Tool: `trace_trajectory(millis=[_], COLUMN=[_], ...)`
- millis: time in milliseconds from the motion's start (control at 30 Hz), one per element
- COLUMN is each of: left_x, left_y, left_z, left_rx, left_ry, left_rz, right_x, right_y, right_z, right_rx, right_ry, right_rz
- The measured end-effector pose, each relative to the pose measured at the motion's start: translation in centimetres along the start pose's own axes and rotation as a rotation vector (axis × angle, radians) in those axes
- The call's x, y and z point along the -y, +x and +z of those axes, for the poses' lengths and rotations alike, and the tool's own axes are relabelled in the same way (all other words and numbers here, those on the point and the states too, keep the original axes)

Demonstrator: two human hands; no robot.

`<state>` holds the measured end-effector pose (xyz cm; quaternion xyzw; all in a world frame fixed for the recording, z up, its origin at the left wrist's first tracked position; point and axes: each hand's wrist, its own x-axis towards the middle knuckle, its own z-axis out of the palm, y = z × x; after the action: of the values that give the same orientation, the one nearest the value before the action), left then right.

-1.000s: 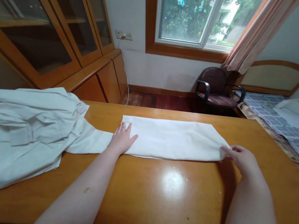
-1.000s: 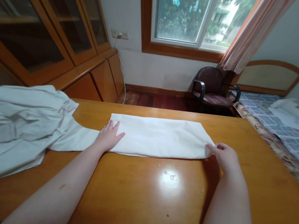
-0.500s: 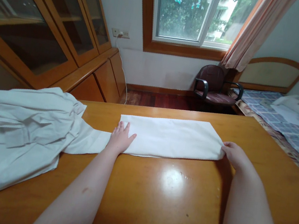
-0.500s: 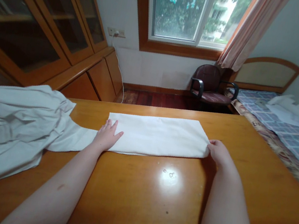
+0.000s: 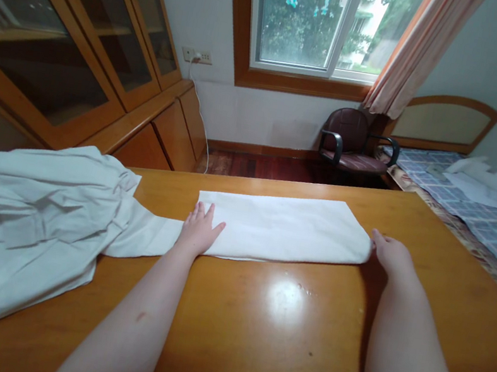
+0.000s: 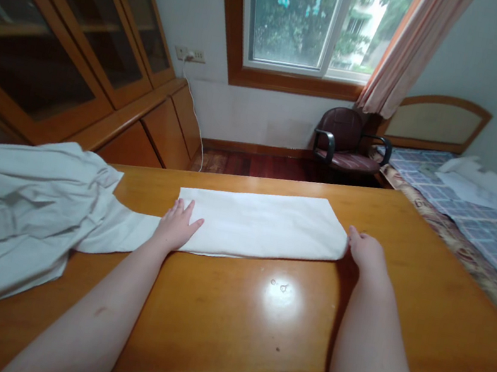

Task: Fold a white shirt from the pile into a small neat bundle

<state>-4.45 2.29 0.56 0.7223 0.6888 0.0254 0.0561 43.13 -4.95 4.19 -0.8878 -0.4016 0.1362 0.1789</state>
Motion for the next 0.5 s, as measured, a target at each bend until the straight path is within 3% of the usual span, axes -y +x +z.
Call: trace_trajectory(millis=[200,500], left_x=[-0.06,0.09], left_y=[-0.09,-0.01], left_z=[-0.14,0.01], left_rx=[0.0,-0.004], left_ry=[0.001,0.007], left_rz=[0.003,0.011], right_x=[-0.61,-0.23], right_y=[-0.85,-0.8], right_z=[0.05,0.05], right_rx=[0.23,0.169], right_ry=[0.575,0.355], right_rz=[-0.087,-0.079])
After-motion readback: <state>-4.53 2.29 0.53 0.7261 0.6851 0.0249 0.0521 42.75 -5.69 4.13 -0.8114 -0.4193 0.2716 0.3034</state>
